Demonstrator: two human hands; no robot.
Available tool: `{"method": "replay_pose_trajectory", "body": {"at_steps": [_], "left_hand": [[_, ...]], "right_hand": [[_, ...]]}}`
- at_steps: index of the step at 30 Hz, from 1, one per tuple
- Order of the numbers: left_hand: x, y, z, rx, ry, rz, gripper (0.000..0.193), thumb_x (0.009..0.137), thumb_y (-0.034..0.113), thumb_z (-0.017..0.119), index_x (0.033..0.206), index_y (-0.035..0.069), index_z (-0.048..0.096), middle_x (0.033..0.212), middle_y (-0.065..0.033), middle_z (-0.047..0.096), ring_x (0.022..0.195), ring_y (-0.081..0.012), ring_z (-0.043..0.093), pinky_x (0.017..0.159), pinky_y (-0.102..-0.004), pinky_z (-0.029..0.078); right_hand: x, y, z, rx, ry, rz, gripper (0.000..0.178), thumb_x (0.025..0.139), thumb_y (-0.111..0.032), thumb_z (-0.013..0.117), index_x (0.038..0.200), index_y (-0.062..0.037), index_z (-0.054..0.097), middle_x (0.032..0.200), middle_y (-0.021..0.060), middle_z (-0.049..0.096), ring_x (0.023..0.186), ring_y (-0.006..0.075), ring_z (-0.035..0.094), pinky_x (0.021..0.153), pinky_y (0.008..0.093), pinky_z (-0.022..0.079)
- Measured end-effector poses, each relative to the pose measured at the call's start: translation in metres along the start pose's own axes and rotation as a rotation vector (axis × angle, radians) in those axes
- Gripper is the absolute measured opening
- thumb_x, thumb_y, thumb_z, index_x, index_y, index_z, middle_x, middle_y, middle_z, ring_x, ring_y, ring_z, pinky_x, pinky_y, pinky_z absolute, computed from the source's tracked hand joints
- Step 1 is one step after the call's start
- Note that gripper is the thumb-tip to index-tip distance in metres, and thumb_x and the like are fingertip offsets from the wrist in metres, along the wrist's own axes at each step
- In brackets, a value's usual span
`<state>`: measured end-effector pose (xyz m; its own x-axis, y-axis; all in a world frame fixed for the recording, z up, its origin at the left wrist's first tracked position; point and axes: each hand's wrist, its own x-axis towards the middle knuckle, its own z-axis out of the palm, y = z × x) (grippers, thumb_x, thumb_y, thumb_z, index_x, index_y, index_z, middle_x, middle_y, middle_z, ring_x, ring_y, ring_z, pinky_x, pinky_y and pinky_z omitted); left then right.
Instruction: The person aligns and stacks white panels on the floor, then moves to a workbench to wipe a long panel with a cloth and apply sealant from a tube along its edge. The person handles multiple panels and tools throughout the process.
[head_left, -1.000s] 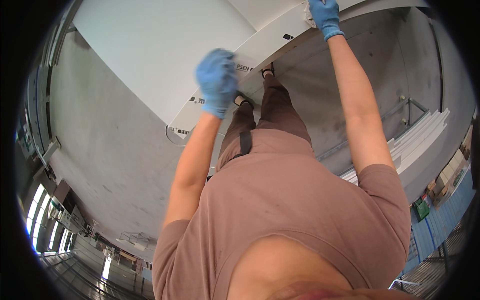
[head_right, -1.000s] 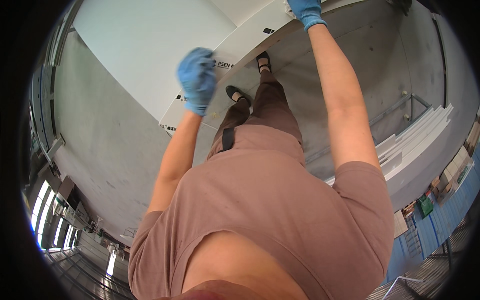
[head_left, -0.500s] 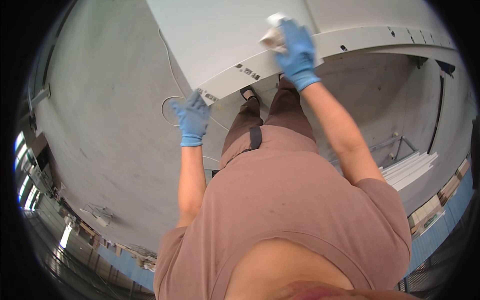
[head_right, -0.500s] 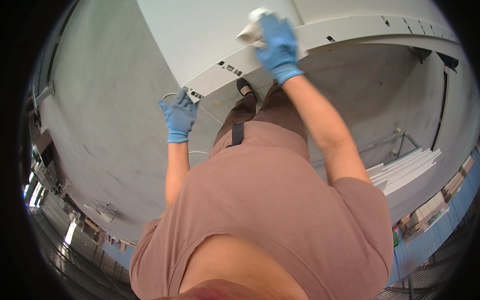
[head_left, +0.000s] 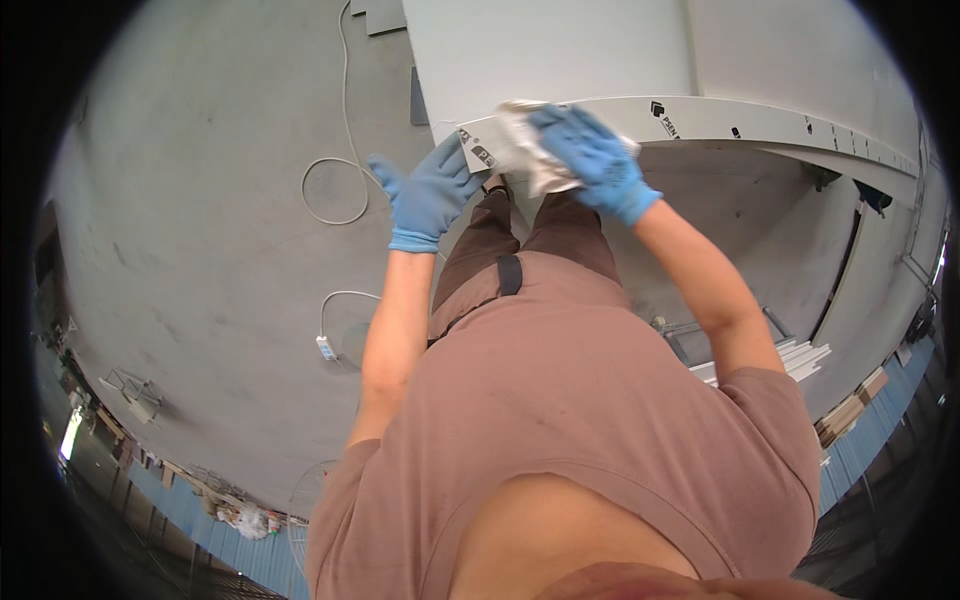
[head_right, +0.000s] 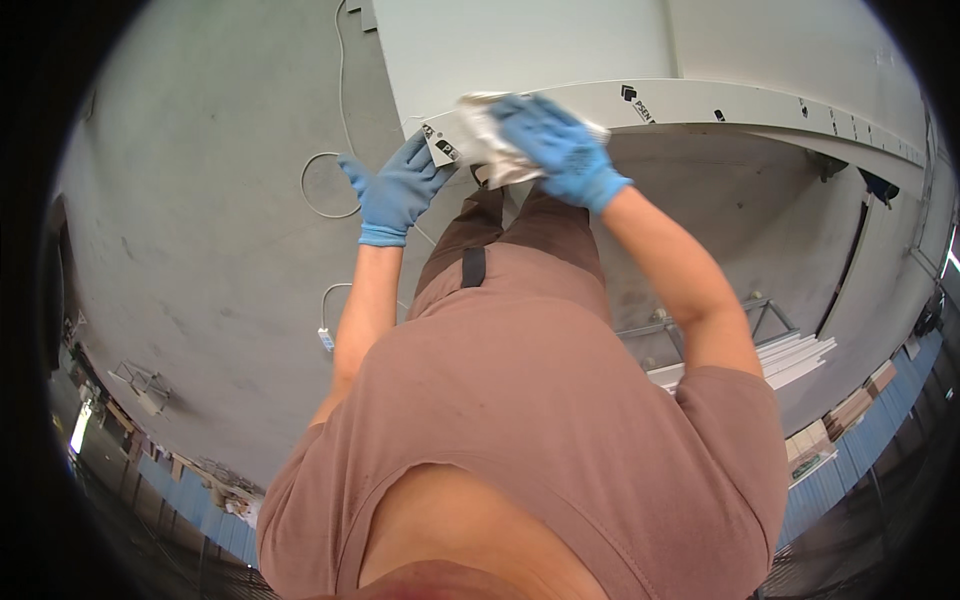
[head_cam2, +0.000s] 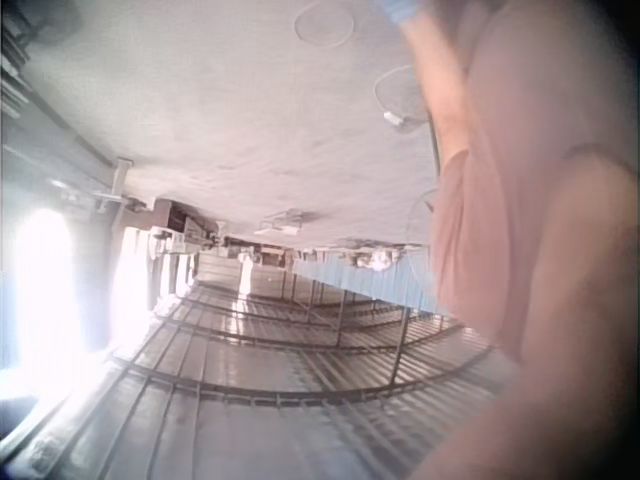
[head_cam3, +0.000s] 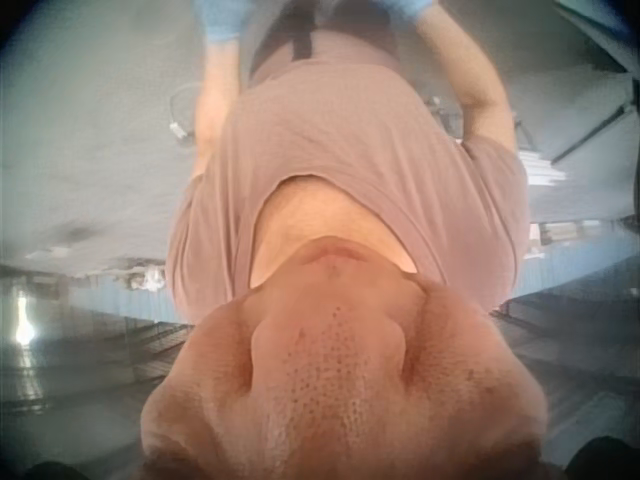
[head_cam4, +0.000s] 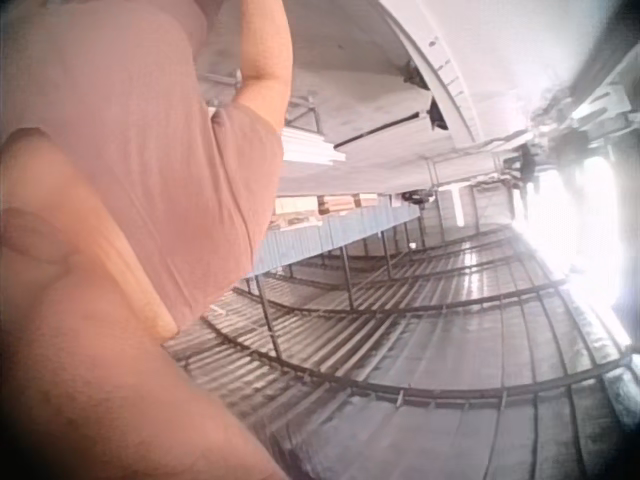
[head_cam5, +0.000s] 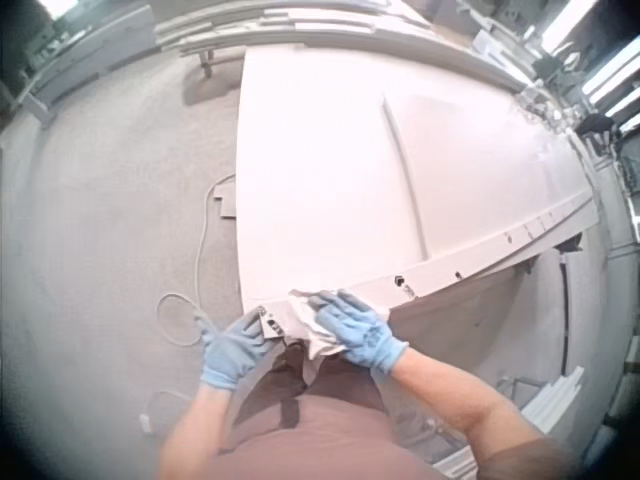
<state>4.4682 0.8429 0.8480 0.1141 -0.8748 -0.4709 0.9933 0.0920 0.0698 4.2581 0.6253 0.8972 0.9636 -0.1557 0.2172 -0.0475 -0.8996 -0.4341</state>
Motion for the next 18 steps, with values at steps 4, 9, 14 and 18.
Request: {"method": "replay_pose_trajectory", "body": {"at_steps": [4, 9, 14, 18], "left_hand": [[-0.001, -0.004, 0.001, -0.228, -0.102, -0.045, 0.143, 0.074, 0.104, 0.032, 0.163, -0.007, 0.019, 0.167, -0.0246, 0.033, 0.152, -0.0391, 0.035, 0.127, -0.0543, 0.024], [0.0, -0.009, -0.015, 0.281, 0.363, 0.2, 0.122, 0.082, 0.099, 0.035, 0.157, 0.003, 0.039, 0.154, -0.0194, 0.05, 0.138, -0.0359, 0.053, 0.117, -0.0522, 0.043], [-0.001, -0.001, -0.021, -0.074, 0.028, 0.0, 0.114, 0.091, 0.093, 0.026, 0.154, 0.0, 0.041, 0.156, -0.0191, 0.05, 0.138, -0.0346, 0.053, 0.124, -0.0486, 0.033], [0.005, 0.003, -0.023, -0.069, -0.156, -0.094, 0.138, 0.078, 0.102, 0.028, 0.164, -0.006, 0.016, 0.167, -0.0273, 0.032, 0.152, -0.0407, 0.035, 0.128, -0.0509, 0.022]], "right_hand": [[0.013, -0.025, 0.015, 0.031, 0.137, 0.096, 0.058, 0.084, -0.01, 0.066, 0.141, -0.0016, 0.061, 0.15, 0.0179, 0.059, 0.149, 0.0296, 0.048, 0.13, 0.0462, 0.026], [0.062, -0.085, 0.09, 0.19, 0.062, -0.064, 0.053, 0.079, -0.004, 0.066, 0.131, -0.0011, 0.064, 0.143, 0.0183, 0.063, 0.142, 0.0319, 0.053, 0.127, 0.0482, 0.033], [0.049, -0.056, 0.059, 0.214, 0.04, -0.065, 0.046, 0.081, -0.004, 0.067, 0.127, -0.0031, 0.065, 0.135, 0.0154, 0.068, 0.135, 0.0332, 0.059, 0.122, 0.0479, 0.04], [0.024, -0.021, 0.013, 0.147, 0.211, 0.246, 0.055, 0.082, -0.013, 0.073, 0.135, -0.0034, 0.062, 0.141, 0.0166, 0.065, 0.137, 0.0363, 0.058, 0.121, 0.0497, 0.039]]}}
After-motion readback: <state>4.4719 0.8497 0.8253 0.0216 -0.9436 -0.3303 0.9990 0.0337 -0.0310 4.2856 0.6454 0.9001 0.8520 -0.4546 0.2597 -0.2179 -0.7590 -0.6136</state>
